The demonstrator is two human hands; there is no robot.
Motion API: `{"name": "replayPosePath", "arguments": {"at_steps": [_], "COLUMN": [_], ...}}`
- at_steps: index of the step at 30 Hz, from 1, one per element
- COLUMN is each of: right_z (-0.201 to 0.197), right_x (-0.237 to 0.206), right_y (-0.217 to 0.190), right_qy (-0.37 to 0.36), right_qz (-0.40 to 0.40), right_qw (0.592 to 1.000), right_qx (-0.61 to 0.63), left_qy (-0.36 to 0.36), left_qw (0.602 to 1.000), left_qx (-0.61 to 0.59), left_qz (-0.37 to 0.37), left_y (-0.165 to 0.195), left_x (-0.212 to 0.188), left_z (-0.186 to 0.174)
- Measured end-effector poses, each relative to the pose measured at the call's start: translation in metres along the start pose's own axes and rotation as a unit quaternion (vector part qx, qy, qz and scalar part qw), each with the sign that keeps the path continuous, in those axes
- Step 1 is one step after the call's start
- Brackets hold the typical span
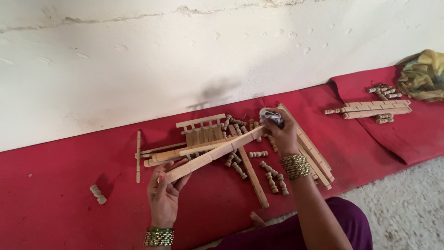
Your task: The person sits on the floor and wipes a long wooden toy part with a cloth, rotating it to clean different sections, with other wooden toy pieces and a small wooden toy structure laid out on a red mat nearby.
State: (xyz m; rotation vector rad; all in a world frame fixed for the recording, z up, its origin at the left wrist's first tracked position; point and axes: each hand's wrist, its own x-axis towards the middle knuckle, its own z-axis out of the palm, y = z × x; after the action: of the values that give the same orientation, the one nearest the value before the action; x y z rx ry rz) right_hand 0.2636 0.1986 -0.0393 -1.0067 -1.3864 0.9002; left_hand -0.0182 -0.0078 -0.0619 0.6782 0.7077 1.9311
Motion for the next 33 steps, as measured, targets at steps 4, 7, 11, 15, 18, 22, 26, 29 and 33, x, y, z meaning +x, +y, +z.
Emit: {"name": "replayPosePath", "arguments": {"at_steps": [4,7,11,15,18,22,26,29,33], "right_z": [-0.007,-0.005,0.012,0.052,0.099,0.142,0.137,0.096,0.043], "right_x": [-0.007,-0.013,-0.021,-0.046,-0.088,-0.146,-0.123,-0.054,-0.015], "right_y": [-0.006,-0.021,-0.036,-0.047,-0.058,-0.064,-0.046,-0.029,-0.018], "right_qy": [-0.045,-0.03,0.045,0.117,-0.037,-0.158,-0.109,-0.016,0.137], "right_qz": [-0.048,-0.166,-0.179,-0.21,0.112,-0.34,-0.373,-0.332,-0.27], "right_qw": [0.988,0.983,0.978,0.904,0.935,0.913,0.897,0.934,0.899], "right_qx": [0.138,0.072,-0.094,-0.353,0.334,-0.163,-0.209,-0.13,-0.317], "left_qy": [0.037,0.133,0.126,0.114,0.133,0.148,0.17,0.112,0.082], "left_qw": [0.998,0.957,0.98,0.99,0.988,0.988,0.98,0.992,0.996], "left_qx": [0.016,0.01,-0.03,-0.005,0.026,0.054,0.093,0.052,0.003], "left_qz": [-0.048,-0.256,-0.153,-0.082,-0.076,0.003,-0.035,-0.003,-0.022], "left_y": [0.0,0.002,-0.002,-0.005,-0.022,-0.044,-0.031,-0.017,-0.016], "left_x": [0.004,0.007,0.005,0.004,-0.002,-0.005,-0.004,0.0,-0.001], "left_z": [-0.003,-0.012,-0.016,-0.019,-0.017,-0.018,-0.027,-0.023,-0.005]}}
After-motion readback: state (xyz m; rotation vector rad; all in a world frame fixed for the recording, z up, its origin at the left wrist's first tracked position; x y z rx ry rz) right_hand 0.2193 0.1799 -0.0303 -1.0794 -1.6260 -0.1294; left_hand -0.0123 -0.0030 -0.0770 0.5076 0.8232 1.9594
